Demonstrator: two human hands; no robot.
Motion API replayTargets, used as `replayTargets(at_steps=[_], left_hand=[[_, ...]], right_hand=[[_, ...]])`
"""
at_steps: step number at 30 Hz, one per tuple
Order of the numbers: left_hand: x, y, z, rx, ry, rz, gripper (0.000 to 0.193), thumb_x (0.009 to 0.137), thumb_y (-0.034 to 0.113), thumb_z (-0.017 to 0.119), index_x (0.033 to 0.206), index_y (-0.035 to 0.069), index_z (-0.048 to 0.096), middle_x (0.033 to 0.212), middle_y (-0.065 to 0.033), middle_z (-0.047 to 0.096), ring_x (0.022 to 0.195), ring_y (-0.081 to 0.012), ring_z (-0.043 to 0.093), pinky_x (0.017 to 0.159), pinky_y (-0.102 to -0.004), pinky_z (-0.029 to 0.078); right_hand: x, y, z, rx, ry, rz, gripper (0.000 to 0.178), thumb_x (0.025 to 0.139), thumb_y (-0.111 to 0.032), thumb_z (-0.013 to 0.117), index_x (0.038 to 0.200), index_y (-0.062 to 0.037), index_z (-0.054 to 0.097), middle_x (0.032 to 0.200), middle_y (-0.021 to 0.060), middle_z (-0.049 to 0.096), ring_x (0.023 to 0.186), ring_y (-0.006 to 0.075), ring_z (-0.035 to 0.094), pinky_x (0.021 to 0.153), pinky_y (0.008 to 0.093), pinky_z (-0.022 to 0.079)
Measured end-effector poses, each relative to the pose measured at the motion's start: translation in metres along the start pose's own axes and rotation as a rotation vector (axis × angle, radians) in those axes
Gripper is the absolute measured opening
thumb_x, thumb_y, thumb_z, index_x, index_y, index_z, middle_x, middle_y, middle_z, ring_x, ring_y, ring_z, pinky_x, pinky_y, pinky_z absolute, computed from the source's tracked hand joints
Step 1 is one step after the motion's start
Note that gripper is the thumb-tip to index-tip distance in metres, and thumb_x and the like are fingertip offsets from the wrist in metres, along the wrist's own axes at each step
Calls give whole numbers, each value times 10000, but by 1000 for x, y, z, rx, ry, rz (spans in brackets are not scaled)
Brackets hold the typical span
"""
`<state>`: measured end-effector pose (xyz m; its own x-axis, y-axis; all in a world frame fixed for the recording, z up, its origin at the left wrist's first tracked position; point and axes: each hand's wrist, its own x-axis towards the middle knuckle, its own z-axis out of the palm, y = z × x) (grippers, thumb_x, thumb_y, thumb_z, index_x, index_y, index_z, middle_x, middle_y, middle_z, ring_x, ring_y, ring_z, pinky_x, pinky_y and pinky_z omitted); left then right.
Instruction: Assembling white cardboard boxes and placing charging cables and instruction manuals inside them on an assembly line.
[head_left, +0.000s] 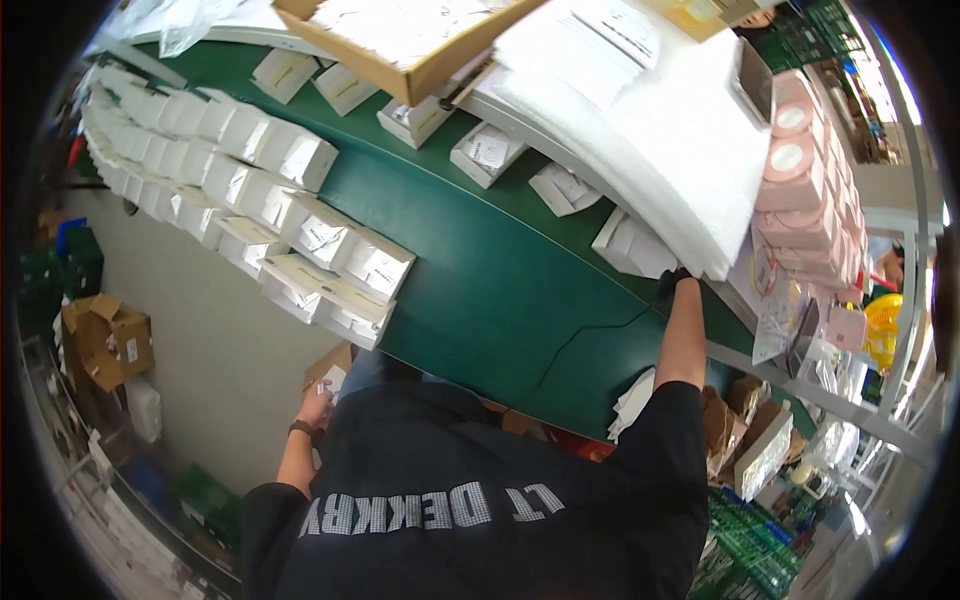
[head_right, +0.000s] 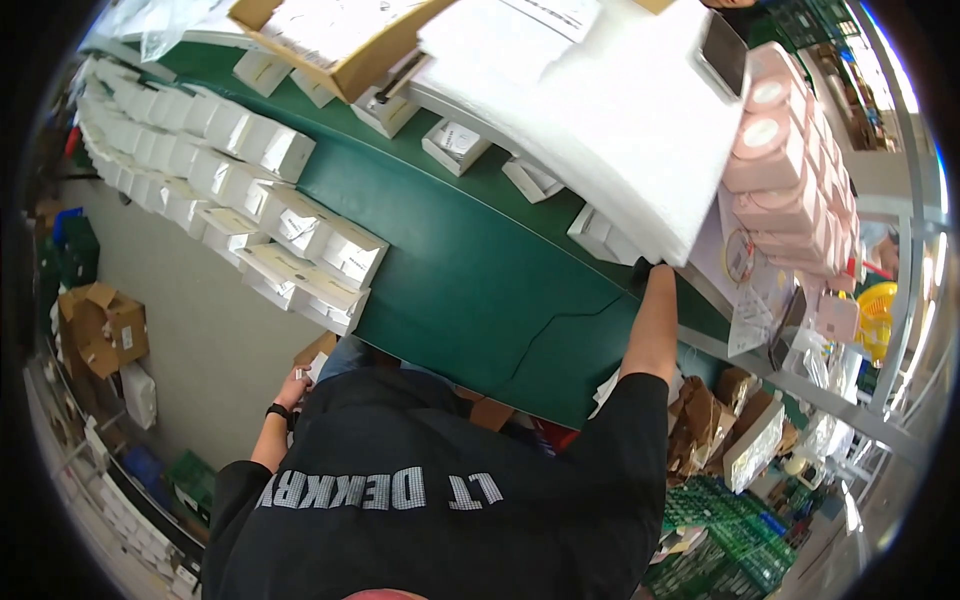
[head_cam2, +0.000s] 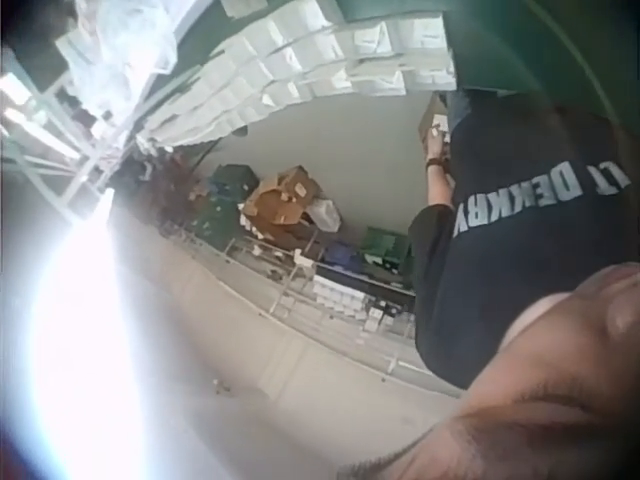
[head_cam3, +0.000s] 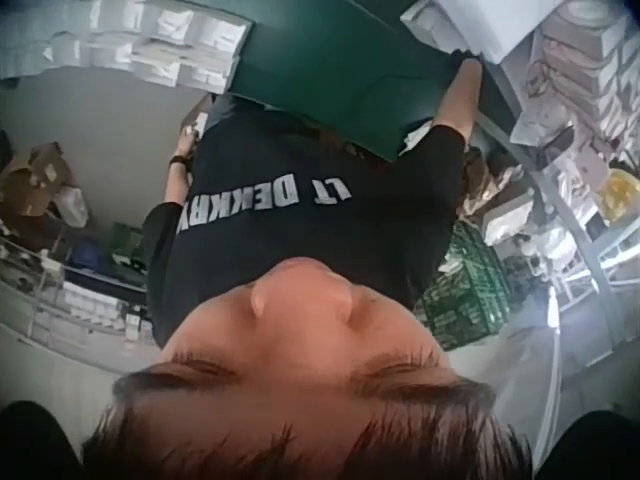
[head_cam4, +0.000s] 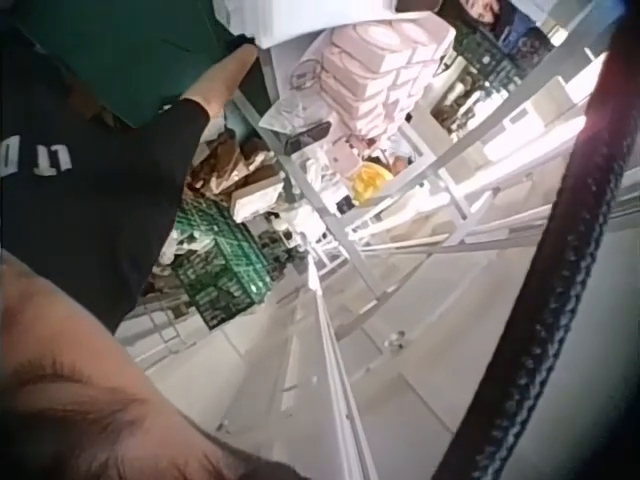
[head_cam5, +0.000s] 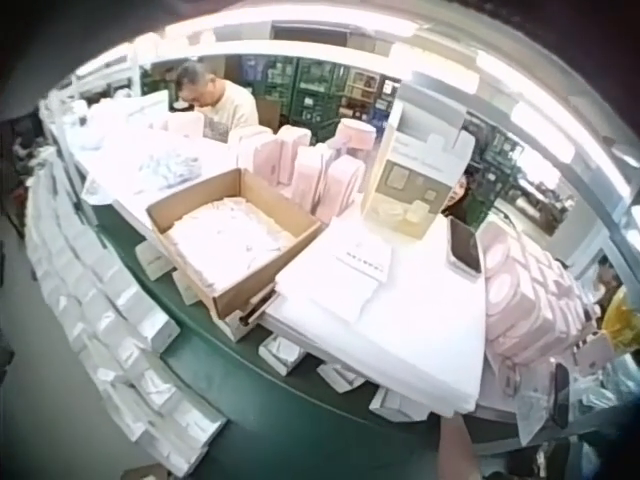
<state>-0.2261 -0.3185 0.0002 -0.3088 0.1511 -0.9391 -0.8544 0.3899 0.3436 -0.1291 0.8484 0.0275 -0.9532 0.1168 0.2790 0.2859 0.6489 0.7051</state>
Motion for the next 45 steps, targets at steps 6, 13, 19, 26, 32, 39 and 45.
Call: replayTargets(at_steps=[6,13,19,26,32,39,45], left_hand=[[-99,-2,-50,-158,261,-49,413,932,69,537,1334,163,516,801,-24,516,656,-127,527,463,-313,386],[-84,-31,-66,-77,181,-74,382,917,92,548,1295,151,555,808,-27,521,685,-159,538,521,-326,431],[-13,-81,-129,130,109,116,410,913,128,564,1322,150,556,895,-53,539,814,-225,573,621,-400,514],[-42,19,-157,-271,201,-8,488,930,154,567,1411,185,491,1098,-101,526,936,-283,570,752,-565,603],[-39,15,-157,-219,195,29,484,945,196,573,1419,189,473,1102,-99,518,917,-277,566,772,-569,611],[17,-70,-153,117,132,60,446,935,162,579,1369,75,534,993,-100,603,760,-236,597,635,-394,547],[21,-64,-113,217,173,143,437,918,133,606,1349,68,568,952,-133,650,777,-245,646,646,-412,548]], right_hand=[[127,-123,-54,459,189,258,379,1035,-316,583,1206,0,703,1171,236,729,1170,443,647,1046,514,475],[155,-225,-390,811,-46,548,382,1028,-317,647,1270,-25,694,1311,216,698,1181,389,674,997,482,537],[241,-445,-700,1508,-144,-65,401,944,-358,740,1138,-15,662,1021,176,733,978,364,692,863,436,558],[298,-570,-732,1055,-164,-422,325,985,-352,667,1068,-52,574,865,125,690,805,313,731,640,436,590],[280,-524,-682,1039,-177,-490,184,1034,-240,585,959,-78,539,816,139,676,750,327,726,621,443,583],[174,-378,-589,973,-433,-105,263,1052,-301,563,1026,-40,572,874,201,706,808,418,709,687,524,571],[67,-226,-471,887,-585,268,345,1046,-320,582,1060,25,603,881,298,696,873,507,671,748,589,525]])
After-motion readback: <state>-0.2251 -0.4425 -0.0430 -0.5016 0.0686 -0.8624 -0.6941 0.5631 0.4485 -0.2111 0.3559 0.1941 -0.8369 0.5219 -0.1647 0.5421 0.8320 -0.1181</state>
